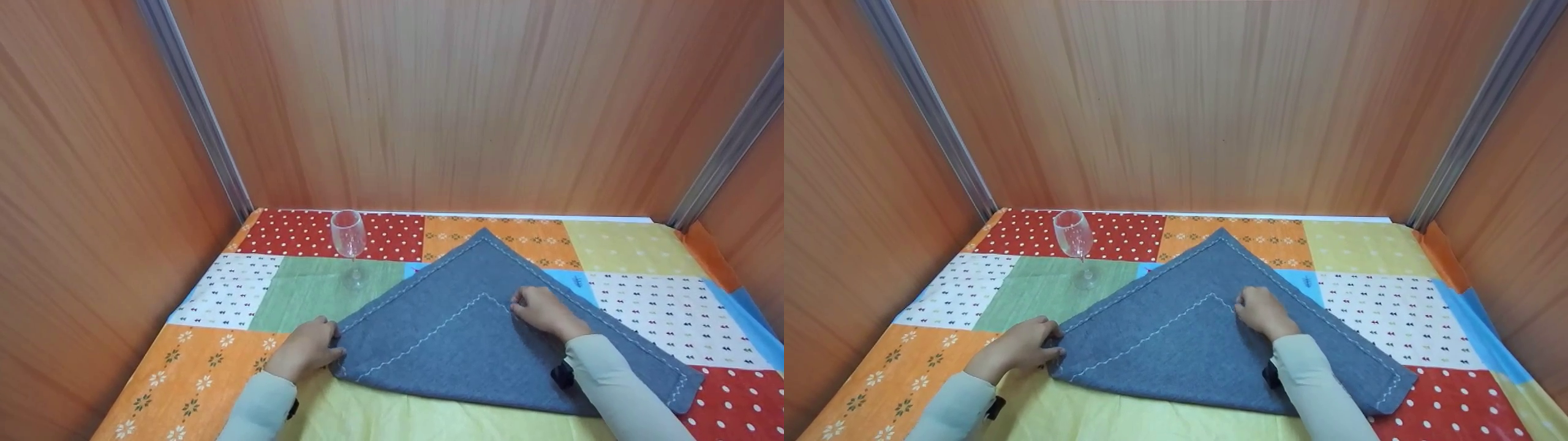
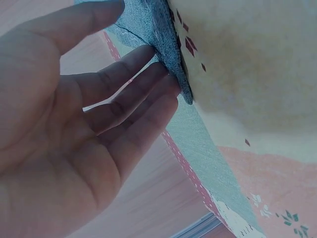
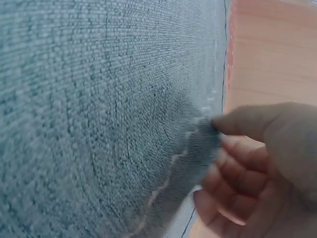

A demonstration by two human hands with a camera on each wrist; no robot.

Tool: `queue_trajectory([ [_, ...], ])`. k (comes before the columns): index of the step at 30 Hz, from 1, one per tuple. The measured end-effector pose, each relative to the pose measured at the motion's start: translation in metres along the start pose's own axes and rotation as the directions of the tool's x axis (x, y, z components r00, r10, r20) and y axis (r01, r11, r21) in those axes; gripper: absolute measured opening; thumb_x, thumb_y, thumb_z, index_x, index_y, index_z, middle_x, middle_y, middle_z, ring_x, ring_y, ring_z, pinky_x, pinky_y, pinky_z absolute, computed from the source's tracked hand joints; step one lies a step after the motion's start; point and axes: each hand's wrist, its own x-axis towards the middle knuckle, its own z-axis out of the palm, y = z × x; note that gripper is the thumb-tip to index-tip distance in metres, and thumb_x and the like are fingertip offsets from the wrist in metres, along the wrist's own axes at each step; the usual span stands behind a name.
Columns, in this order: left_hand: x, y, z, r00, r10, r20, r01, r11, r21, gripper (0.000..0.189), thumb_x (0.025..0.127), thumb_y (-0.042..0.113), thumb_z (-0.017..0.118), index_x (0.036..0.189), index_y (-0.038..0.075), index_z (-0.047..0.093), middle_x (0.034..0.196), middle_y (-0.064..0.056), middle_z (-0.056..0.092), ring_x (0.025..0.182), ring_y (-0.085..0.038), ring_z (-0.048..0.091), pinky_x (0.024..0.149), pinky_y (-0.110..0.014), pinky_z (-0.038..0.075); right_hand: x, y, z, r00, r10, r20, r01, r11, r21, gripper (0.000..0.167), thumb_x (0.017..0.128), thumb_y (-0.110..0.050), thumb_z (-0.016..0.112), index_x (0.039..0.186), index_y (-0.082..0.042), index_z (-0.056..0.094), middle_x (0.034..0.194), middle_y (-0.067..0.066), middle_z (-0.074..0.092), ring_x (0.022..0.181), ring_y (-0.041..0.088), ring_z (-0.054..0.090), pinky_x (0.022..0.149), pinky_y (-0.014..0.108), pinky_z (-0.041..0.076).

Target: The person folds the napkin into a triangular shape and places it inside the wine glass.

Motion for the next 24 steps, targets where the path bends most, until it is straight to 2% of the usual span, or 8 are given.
queue_trajectory([
  [6, 0.0, 0.003, 0.0, 0.998, 0.042, -0.041, -0.039, 0.998, 0.05, 0.014, 0.096, 0.013, 0.066, 0.096, -0.001, 0.069, 0.093, -0.012, 0.061, 0.089, -0.034, 0.063, 0.082, -0.05, 0.052, 0.01, -0.002, -0.006, 0.991, -0.041, -0.128, 0.042, 0.999, 0.007, 0.009, 0.099, -0.009, 0.06, 0.102, -0.002, 0.065, 0.079, 0.002, 0.062, 0.065, 0.016, 0.055, 0.058, 0.036, 0.046],
  [12, 0.002, 0.004, 0.0, 0.999, 0.039, -0.033, -0.037, 0.998, 0.059, 0.014, 0.099, 0.009, 0.06, 0.093, 0.001, 0.069, 0.09, -0.011, 0.061, 0.086, -0.032, 0.062, 0.081, -0.05, 0.052, 0.021, -0.005, -0.017, 0.969, -0.03, -0.246, 0.038, 0.999, 0.025, 0.011, 0.101, -0.01, 0.059, 0.104, -0.002, 0.064, 0.087, 0.008, 0.066, 0.073, 0.019, 0.061, 0.063, 0.037, 0.05],
  [18, 0.003, 0.004, 0.001, 0.998, 0.045, -0.036, -0.043, 0.997, 0.064, 0.015, 0.099, 0.009, 0.06, 0.091, 0.0, 0.069, 0.088, -0.011, 0.06, 0.084, -0.032, 0.061, 0.079, -0.05, 0.052, 0.035, 0.0, -0.024, 0.944, 0.001, -0.329, 0.004, 1.0, 0.015, 0.01, 0.101, -0.012, 0.059, 0.102, -0.003, 0.063, 0.088, 0.012, 0.067, 0.071, 0.022, 0.062, 0.06, 0.038, 0.049],
  [21, 0.003, 0.004, 0.0, 0.998, 0.045, -0.047, -0.043, 0.998, 0.051, 0.017, 0.099, 0.009, 0.059, 0.091, -0.001, 0.069, 0.09, -0.013, 0.062, 0.086, -0.032, 0.062, 0.08, -0.05, 0.052, 0.041, 0.003, -0.025, 0.938, 0.038, -0.346, -0.026, 0.999, 0.038, 0.011, 0.102, -0.013, 0.058, 0.103, -0.003, 0.063, 0.088, 0.012, 0.066, 0.069, 0.022, 0.061, 0.06, 0.039, 0.048],
  [24, 0.002, 0.004, -0.001, 0.998, 0.035, -0.052, -0.034, 0.999, 0.024, 0.017, 0.098, 0.011, 0.059, 0.093, 0.0, 0.071, 0.095, -0.014, 0.063, 0.088, -0.032, 0.063, 0.081, -0.05, 0.052, 0.045, 0.01, -0.023, 0.954, 0.106, -0.28, -0.087, 0.993, 0.083, 0.018, 0.103, -0.014, 0.054, 0.11, 0.0, 0.063, 0.092, 0.015, 0.066, 0.071, 0.024, 0.06, 0.062, 0.04, 0.048],
])
